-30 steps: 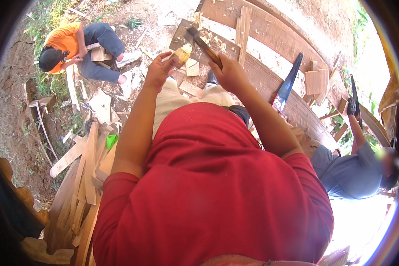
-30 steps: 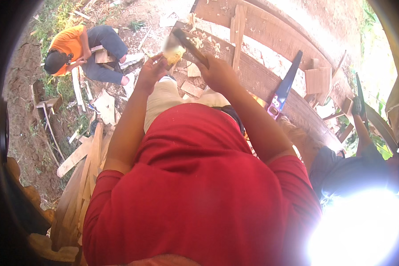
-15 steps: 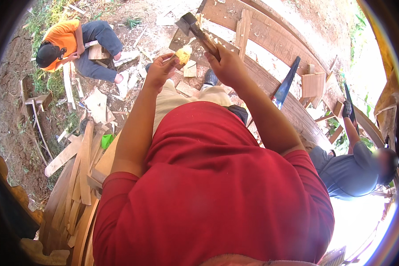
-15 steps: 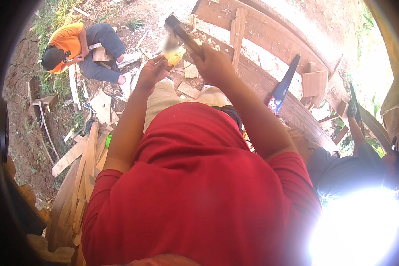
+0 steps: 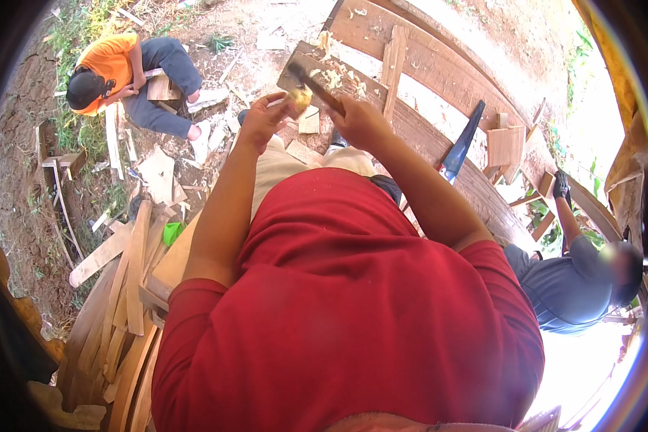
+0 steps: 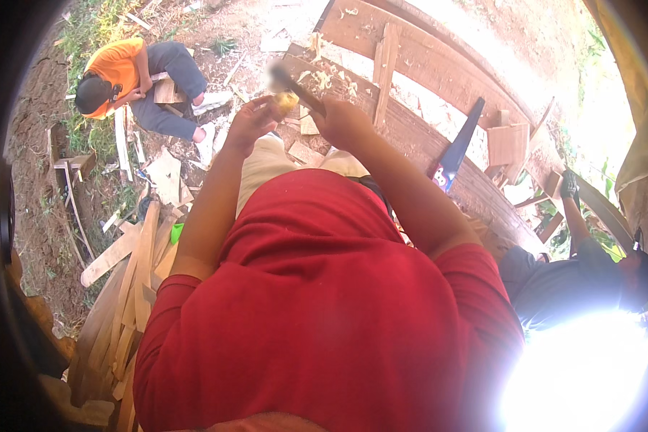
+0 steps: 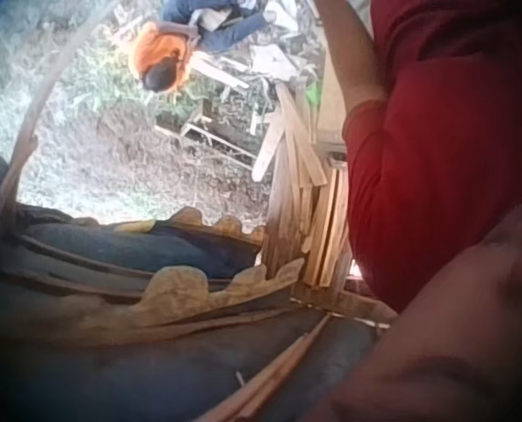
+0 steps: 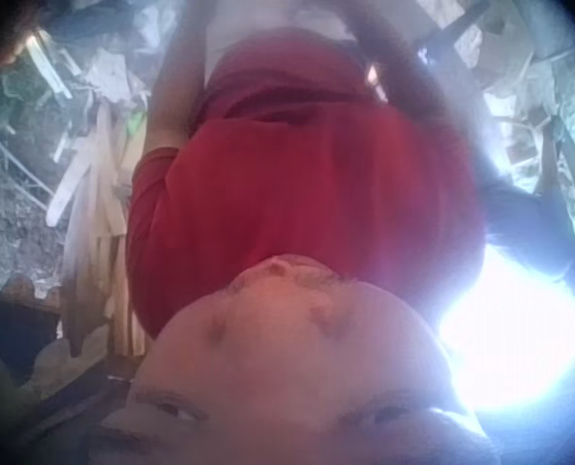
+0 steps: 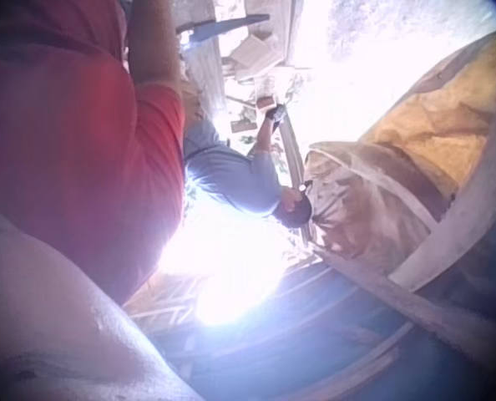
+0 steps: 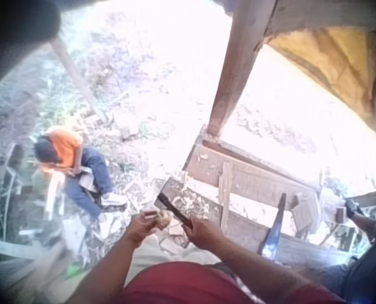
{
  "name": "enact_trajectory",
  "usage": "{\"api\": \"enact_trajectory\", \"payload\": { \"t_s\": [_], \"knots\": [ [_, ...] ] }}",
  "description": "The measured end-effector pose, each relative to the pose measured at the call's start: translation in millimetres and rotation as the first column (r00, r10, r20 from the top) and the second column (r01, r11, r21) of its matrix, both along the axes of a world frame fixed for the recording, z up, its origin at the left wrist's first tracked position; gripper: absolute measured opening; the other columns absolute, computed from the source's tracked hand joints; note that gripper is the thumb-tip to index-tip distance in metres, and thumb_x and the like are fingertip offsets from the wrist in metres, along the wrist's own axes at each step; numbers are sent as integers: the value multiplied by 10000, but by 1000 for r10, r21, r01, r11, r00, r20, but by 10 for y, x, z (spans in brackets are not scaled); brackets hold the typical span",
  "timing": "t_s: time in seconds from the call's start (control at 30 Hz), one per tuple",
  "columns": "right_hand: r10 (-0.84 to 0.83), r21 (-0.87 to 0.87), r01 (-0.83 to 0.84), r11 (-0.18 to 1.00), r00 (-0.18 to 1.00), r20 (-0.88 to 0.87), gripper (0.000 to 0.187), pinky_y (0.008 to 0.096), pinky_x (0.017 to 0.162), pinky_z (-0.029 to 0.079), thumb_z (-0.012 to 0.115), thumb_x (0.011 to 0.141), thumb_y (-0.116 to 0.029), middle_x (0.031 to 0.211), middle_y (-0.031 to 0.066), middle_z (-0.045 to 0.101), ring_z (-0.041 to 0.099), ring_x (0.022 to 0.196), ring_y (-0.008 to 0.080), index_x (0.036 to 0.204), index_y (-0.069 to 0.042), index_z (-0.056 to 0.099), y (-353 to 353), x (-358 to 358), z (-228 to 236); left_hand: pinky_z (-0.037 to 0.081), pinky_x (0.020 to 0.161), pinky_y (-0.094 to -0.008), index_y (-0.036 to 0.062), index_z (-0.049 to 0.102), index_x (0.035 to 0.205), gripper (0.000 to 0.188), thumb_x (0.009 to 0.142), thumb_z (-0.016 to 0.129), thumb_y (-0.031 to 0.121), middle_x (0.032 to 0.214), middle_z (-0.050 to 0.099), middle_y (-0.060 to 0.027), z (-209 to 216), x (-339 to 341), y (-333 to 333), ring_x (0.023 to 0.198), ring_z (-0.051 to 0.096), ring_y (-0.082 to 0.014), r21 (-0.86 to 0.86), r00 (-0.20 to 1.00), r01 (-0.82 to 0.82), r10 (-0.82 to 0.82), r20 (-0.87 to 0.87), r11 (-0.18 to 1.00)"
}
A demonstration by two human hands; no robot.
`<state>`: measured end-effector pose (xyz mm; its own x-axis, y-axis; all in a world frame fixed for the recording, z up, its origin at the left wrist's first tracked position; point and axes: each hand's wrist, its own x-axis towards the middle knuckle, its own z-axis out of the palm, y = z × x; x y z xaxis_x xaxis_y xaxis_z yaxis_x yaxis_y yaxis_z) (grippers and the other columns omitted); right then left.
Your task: The person shapes a piece of wood using a small hatchet, shaving off layers while holding and rotating the wood in their other hand.
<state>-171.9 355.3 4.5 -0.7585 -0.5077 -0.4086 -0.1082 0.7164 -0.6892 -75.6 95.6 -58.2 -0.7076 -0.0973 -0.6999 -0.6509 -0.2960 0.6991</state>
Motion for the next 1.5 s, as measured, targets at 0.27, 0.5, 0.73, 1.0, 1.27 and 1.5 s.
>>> {"api": "enact_trajectory", "payload": {
  "t_s": [0.27, 0.5, 0.73, 1.0, 1.27, 1.5],
  "knots": [
    [7, -4, -7, 1000, 1000, -25, 405, 568, 847, 561, 617, 1052, -434, 983, 233, 767, 744, 952, 443, 1128, -43, 685, -93, -77, 334, 530, 1044, -436, 49, 543, 1467, 852, 849, 941, 481, 1354, 715, -96, 141, -72, 77, 1246, 662, -196, -40, 996, -50, 52, 68, 998],
    [11, 219, -12, 976, 1000, 9, 419, 581, 850, 554, 594, 1065, -437, 987, 248, 761, 735, 931, 466, 1192, -46, 679, 160, -146, -392, 523, 1038, -446, 49, 522, 1466, 842, 859, 939, 458, 1326, 720, -91, 122, -30, 120, 1244, 665, -201, -61, 991, -89, 95, 96, 994],
    [-33, -65, 34, 997, 999, 17, 423, 584, 824, 541, 604, 1065, -441, 944, 267, 750, 730, 922, 480, 1146, -28, 655, 10, -49, 180, 553, 1011, -429, 61, 520, 1473, 800, 878, 934, 399, 1314, 721, -105, 60, -40, 54, 1230, 685, -200, 7, 989, -128, 127, 69, 992],
    [-129, 45, 127, 991, 990, 50, 448, 571, 873, 546, 615, 1056, -431, 999, 277, 751, 723, 987, 488, 1195, -9, 676, 292, -16, -357, 664, 860, -393, 59, 477, 1503, 723, 957, 860, 339, 1310, 712, -132, 278, -60, 128, 1114, 753, -222, 22, 995, -81, 80, 55, 996],
    [-128, 70, 124, 990, 990, 60, 437, 563, 815, 531, 626, 1052, -443, 970, 265, 736, 709, 930, 485, 1086, -8, 664, 545, -85, 44, 654, 892, -436, 59, 381, 1567, 632, 1050, 707, 222, 1408, 630, -191, 328, -128, 229, 1118, 732, -296, -130, 1000, 7, -5, 17, 992],
    [-63, 67, 55, 996, 991, 115, 425, 564, 810, 531, 627, 1059, -439, 942, 259, 736, 709, 919, 490, 1081, -17, 666, 628, 113, -19, 586, 909, -468, 21, 542, 1404, 615, 901, 814, 247, 1208, 728, -213, 588, -197, 380, 1075, 731, -393, -884, 855, 318, -507, 111, 342]
  ]
}}
